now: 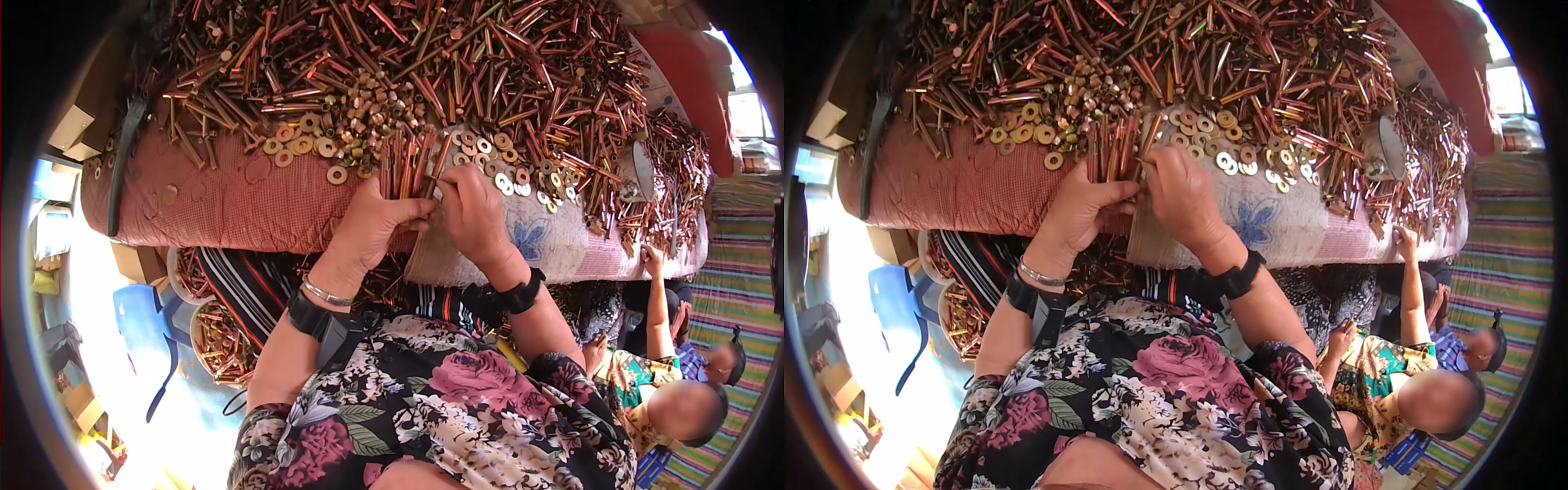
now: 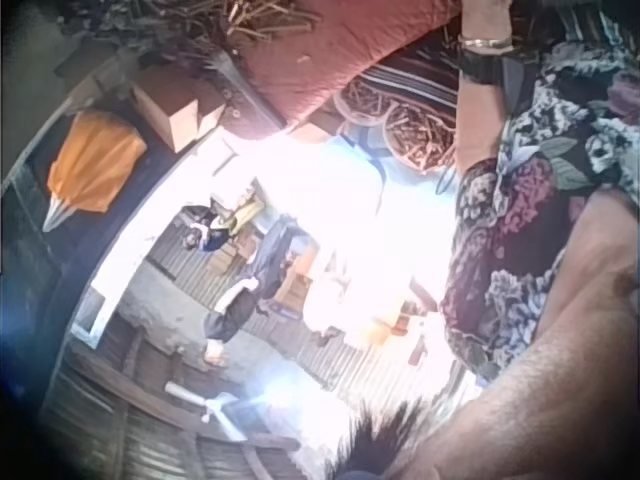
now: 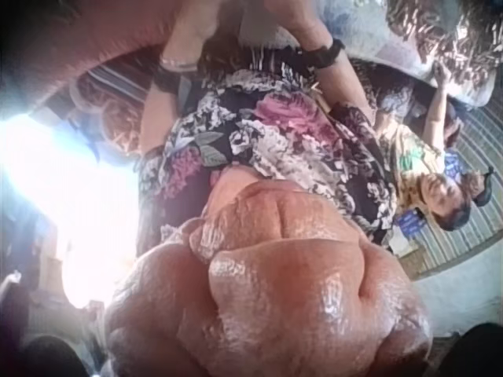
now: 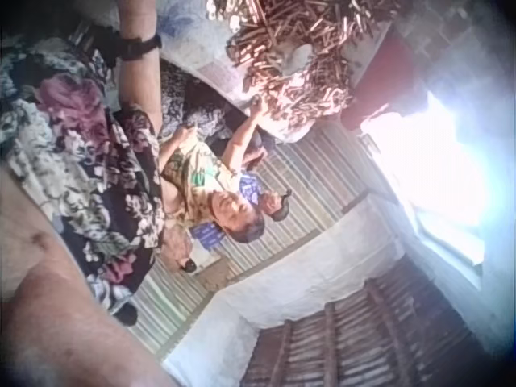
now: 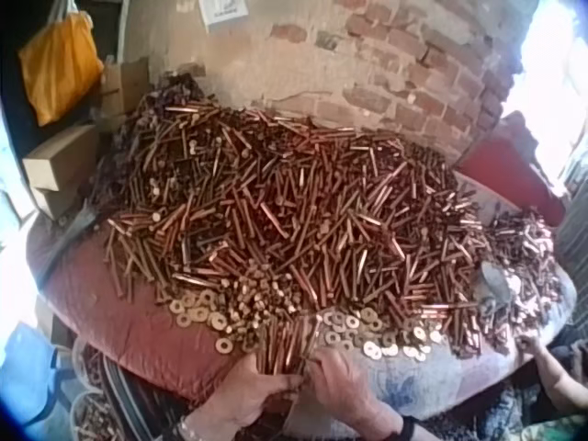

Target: Assembling metal rods with washers and nuts.

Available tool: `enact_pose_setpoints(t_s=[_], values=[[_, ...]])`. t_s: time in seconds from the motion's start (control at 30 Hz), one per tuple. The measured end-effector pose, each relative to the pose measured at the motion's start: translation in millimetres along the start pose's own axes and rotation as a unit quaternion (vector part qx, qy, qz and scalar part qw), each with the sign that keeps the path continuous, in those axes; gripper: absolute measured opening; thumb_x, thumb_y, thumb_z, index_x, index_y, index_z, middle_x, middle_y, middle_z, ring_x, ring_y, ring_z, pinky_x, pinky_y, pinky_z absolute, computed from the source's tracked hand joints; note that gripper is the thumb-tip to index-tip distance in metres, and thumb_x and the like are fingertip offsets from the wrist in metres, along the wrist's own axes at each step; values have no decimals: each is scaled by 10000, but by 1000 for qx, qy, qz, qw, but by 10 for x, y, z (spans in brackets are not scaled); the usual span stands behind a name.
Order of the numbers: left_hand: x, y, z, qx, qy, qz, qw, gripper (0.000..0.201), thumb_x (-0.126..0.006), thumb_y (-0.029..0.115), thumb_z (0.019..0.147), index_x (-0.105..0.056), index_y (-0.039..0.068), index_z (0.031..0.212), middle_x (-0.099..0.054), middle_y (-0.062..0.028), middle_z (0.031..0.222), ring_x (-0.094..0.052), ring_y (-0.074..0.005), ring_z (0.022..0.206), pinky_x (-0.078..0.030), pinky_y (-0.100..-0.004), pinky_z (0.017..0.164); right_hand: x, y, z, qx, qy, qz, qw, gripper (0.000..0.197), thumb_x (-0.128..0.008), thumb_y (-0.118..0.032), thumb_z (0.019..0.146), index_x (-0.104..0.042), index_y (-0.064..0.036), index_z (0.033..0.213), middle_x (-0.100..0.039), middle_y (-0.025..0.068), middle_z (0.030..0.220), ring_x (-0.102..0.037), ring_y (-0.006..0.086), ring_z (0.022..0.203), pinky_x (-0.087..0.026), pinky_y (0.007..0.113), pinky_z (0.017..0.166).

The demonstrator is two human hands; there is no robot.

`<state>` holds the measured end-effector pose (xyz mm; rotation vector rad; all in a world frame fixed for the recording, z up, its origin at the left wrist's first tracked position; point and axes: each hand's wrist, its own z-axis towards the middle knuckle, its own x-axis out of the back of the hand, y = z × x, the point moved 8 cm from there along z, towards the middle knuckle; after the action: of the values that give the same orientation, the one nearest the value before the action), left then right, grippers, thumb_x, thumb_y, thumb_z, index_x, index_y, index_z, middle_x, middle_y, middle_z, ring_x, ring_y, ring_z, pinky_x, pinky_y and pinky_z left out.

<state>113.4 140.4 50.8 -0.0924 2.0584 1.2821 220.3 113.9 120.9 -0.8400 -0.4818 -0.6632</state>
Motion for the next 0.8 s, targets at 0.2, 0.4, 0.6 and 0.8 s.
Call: enact_pose_setpoints(t_s=[0.2, 0.4, 0.6, 0.8], values=[[-29, 63, -21, -21, -2, -9, 1000, 350, -675, -1, 740, -527, 28, 1055, -617, -31, 894, -615, -115, 732, -517, -225, 598, -10, 33, 12, -7, -24, 4, 1000, 134, -534, 10, 777, -501, -21, 903, -508, 168, 783, -513, 369, 684, -427, 409, 583], [43, 102, -10, -29, -3, 20, 999, 374, -658, -29, 731, -511, 16, 1073, -617, -40, 897, -605, -107, 725, -509, -219, 592, -15, 84, 136, -36, -54, 56, 996, 101, -545, -18, 798, -533, -21, 898, -533, 156, 788, -533, 359, 695, -437, 383, 590], [59, 85, -20, -19, -12, 11, 1000, 422, -609, -67, 731, -489, 23, 1126, -624, -108, 902, -605, -132, 720, -494, -226, 575, 394, 597, 678, -66, 79, -18, 995, 77, -504, -19, 815, -543, -25, 881, -551, 148, 753, -560, 310, 674, -447, 337, 610], [58, 69, 18, -16, -24, 21, 999, 440, -597, -65, 734, -466, 4, 1148, -620, -124, 903, -609, -144, 719, -504, -231, 578, 294, 934, 677, -83, 31, -82, 993, 83, -512, -46, 811, -541, -24, 886, -568, 167, 830, -560, 359, 772, -451, 383, 658]])
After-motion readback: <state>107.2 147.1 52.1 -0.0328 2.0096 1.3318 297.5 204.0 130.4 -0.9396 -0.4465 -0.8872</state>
